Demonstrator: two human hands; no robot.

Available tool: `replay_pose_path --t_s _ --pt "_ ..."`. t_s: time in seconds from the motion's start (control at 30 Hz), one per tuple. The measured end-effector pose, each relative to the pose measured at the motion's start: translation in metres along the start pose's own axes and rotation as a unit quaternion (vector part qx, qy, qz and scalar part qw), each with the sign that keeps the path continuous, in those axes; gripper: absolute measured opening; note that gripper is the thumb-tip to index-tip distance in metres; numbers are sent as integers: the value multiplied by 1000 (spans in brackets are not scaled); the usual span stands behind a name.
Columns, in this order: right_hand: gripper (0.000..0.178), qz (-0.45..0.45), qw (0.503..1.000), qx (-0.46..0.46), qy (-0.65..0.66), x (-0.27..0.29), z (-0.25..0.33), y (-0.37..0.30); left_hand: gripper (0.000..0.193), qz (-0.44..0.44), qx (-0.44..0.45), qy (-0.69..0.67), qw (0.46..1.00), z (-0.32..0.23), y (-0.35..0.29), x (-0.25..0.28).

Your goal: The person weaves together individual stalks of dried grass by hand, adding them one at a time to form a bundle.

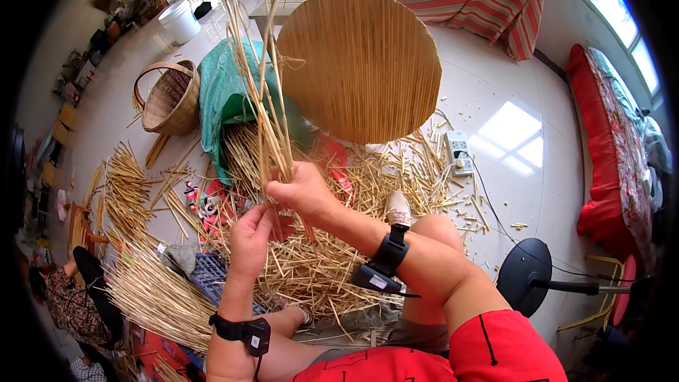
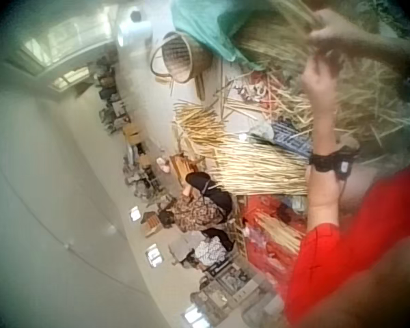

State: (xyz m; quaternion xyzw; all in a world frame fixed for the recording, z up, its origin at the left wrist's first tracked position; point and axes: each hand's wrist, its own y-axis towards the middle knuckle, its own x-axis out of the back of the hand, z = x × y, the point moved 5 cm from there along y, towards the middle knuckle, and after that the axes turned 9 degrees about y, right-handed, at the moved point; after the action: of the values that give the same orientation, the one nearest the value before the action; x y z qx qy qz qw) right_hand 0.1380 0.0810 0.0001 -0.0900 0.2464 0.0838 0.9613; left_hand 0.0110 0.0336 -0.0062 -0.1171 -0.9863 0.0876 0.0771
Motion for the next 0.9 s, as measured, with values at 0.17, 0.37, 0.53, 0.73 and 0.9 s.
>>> replay_pose_path --t_s 0.17,0.37,0.53,0.73,0.9 --pt "10 17 1000 6 -15 1 2 1 28 22 5 1 1000 -6 -2 -4" --pt "10 13 1000 -19 14 -2 2 0 33 63 10 17 998 -5 -3 -2" --pt "10 2 1000 19 -19 2 3 1 32 88 15 -17 996 -7 -3 -5" --pt "8 -61 997 43 -20 13 8 3 27 -40 13 -106 994 -8 3 16" --pt "15 82 992 10 -92 1 13 -5 26 -199 -13 -55 978 1 9 58"
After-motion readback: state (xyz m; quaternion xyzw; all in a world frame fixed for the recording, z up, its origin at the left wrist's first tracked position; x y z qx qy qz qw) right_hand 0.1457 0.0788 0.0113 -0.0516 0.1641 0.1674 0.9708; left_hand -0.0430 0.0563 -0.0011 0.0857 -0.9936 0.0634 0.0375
